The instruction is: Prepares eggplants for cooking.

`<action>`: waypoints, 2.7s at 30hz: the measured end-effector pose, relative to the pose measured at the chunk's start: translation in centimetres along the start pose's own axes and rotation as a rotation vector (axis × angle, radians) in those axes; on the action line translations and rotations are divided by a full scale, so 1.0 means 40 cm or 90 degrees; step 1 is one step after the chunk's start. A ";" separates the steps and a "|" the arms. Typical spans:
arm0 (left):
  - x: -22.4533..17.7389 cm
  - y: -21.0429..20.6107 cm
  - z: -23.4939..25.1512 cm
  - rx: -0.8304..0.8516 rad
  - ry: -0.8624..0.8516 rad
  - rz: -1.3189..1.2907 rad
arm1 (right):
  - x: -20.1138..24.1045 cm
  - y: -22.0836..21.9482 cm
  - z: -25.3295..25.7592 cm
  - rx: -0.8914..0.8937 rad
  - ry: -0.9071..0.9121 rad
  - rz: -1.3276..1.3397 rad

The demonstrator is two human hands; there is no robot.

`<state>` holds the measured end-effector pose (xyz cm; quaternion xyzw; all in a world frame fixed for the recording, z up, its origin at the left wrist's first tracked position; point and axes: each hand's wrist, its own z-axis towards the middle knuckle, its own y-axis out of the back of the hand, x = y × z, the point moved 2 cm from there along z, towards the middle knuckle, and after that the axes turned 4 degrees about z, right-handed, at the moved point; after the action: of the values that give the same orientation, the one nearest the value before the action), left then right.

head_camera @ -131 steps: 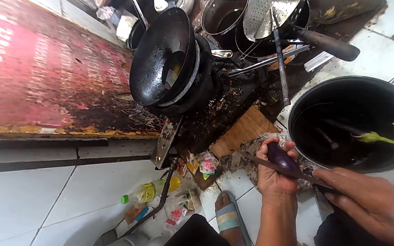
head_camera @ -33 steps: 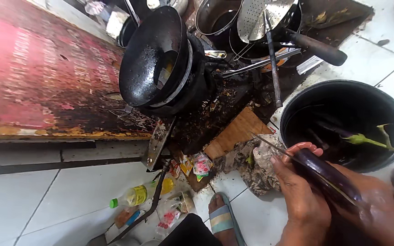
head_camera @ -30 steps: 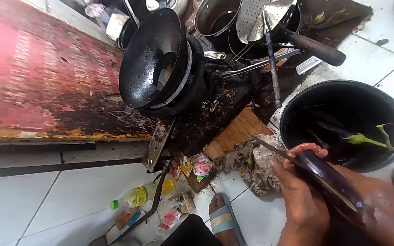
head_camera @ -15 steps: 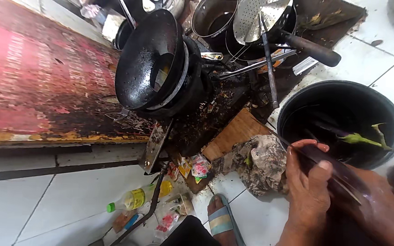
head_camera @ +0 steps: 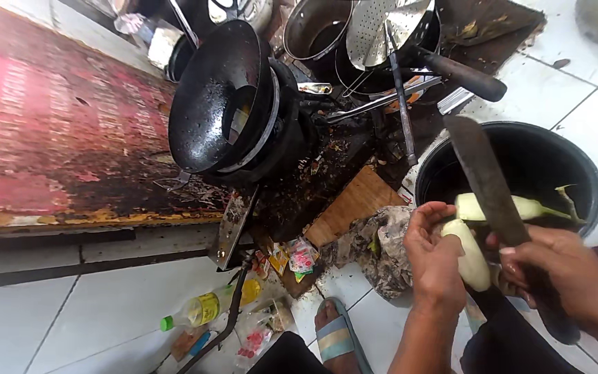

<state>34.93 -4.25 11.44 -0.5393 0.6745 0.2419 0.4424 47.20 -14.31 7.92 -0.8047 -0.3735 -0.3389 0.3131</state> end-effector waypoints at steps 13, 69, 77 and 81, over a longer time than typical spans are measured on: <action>-0.038 -0.142 0.127 0.191 -0.199 0.957 | -0.036 0.116 -0.038 -0.092 0.069 0.115; 0.015 -0.122 0.053 -0.008 0.265 -0.219 | -0.033 0.039 -0.073 -0.153 0.577 -0.554; 0.016 -0.120 0.049 0.028 0.260 -0.230 | -0.037 0.036 -0.072 -0.149 0.573 -0.561; 0.024 -0.126 0.067 0.002 0.302 -0.252 | -0.038 0.032 -0.073 -0.164 0.578 -0.598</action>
<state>40.56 -4.12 10.07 -0.7011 0.6410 0.0169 0.3118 46.57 -17.78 8.08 -0.3651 -0.4721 -0.7863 0.1599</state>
